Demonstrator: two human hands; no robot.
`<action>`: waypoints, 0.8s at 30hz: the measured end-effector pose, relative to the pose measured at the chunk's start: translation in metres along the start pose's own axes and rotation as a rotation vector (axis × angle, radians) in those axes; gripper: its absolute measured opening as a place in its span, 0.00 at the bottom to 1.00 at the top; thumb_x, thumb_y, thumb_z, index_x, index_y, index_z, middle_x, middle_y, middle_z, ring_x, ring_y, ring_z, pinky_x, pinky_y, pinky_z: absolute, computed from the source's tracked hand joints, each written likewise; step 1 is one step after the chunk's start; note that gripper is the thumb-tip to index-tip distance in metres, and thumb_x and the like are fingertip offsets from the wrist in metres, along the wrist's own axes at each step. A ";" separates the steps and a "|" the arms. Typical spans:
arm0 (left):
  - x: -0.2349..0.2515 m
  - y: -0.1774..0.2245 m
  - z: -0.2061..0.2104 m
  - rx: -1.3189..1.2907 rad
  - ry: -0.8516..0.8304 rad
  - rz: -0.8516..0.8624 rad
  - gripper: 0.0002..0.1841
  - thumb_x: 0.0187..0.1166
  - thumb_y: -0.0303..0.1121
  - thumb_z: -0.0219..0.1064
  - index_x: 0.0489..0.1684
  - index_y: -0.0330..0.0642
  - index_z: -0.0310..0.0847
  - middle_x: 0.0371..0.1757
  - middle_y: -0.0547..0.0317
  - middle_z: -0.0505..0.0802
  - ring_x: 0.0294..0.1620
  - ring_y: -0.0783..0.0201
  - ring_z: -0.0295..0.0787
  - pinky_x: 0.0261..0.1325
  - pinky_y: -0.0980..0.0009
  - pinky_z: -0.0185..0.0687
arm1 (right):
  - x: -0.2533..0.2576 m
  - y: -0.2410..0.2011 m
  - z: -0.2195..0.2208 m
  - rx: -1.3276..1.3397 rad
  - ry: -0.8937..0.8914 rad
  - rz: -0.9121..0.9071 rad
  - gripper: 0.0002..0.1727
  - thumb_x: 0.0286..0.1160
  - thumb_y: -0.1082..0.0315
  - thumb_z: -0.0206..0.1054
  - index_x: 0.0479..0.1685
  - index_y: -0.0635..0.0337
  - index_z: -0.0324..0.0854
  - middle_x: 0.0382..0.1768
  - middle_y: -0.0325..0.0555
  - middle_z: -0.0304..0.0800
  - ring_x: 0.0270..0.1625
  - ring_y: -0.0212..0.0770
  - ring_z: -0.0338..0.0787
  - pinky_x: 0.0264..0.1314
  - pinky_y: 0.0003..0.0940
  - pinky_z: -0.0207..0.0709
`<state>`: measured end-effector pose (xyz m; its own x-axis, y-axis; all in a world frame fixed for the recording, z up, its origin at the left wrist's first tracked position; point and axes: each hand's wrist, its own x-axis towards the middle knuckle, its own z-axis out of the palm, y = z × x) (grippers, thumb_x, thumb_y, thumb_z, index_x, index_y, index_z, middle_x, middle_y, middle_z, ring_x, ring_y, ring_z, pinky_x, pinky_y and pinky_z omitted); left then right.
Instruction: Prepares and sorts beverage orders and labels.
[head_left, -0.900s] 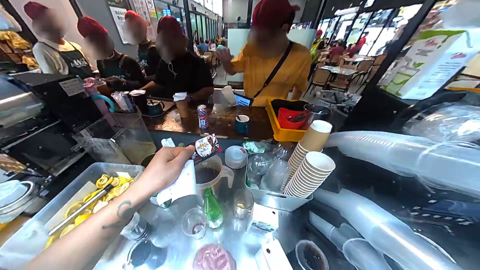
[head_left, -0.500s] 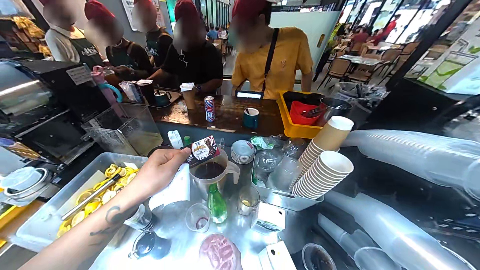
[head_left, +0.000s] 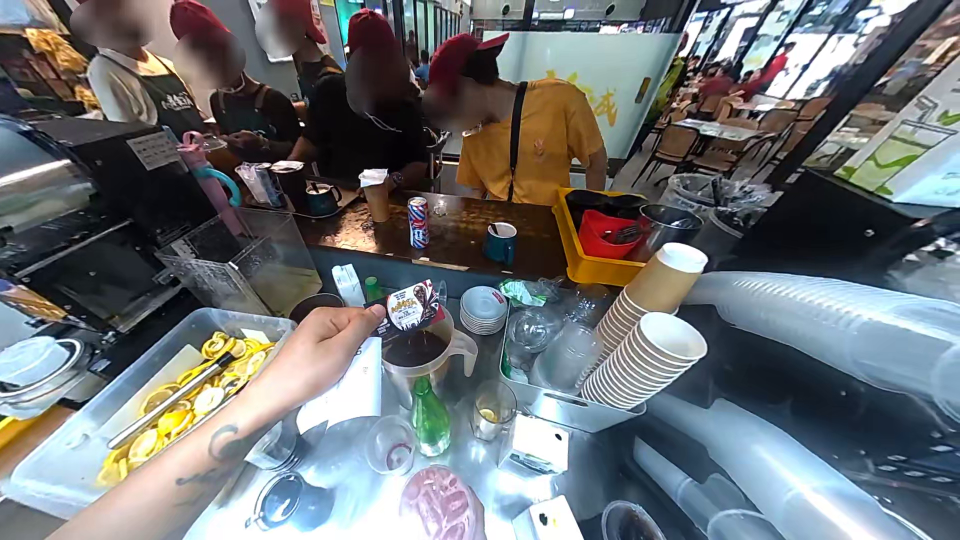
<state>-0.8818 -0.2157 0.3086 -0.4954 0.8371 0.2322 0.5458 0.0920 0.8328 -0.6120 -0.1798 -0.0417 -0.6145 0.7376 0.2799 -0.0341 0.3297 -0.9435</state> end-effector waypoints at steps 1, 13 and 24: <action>0.000 0.001 0.000 -0.001 -0.003 -0.001 0.27 0.93 0.48 0.52 0.20 0.47 0.84 0.20 0.62 0.87 0.21 0.70 0.84 0.24 0.72 0.80 | -0.001 -0.001 0.000 0.004 -0.004 0.003 0.69 0.32 0.50 0.93 0.81 0.80 0.58 0.72 0.67 0.80 0.77 0.44 0.82 0.84 0.35 0.72; -0.016 0.004 0.001 0.036 0.013 0.011 0.27 0.92 0.49 0.53 0.17 0.48 0.82 0.17 0.61 0.85 0.18 0.68 0.81 0.20 0.71 0.76 | -0.012 -0.009 0.001 0.034 0.015 -0.009 0.70 0.30 0.49 0.94 0.80 0.80 0.59 0.71 0.66 0.82 0.75 0.42 0.83 0.83 0.34 0.73; -0.049 0.005 -0.003 0.077 -0.009 -0.063 0.24 0.93 0.47 0.53 0.26 0.47 0.85 0.22 0.70 0.85 0.22 0.76 0.80 0.27 0.74 0.79 | -0.015 -0.038 -0.003 0.011 -0.018 0.068 0.68 0.32 0.53 0.92 0.79 0.83 0.58 0.72 0.67 0.79 0.75 0.40 0.82 0.80 0.31 0.75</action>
<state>-0.8570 -0.2579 0.3035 -0.5245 0.8330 0.1763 0.5648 0.1855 0.8041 -0.5990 -0.2022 -0.0095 -0.6298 0.7472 0.2122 -0.0009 0.2725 -0.9622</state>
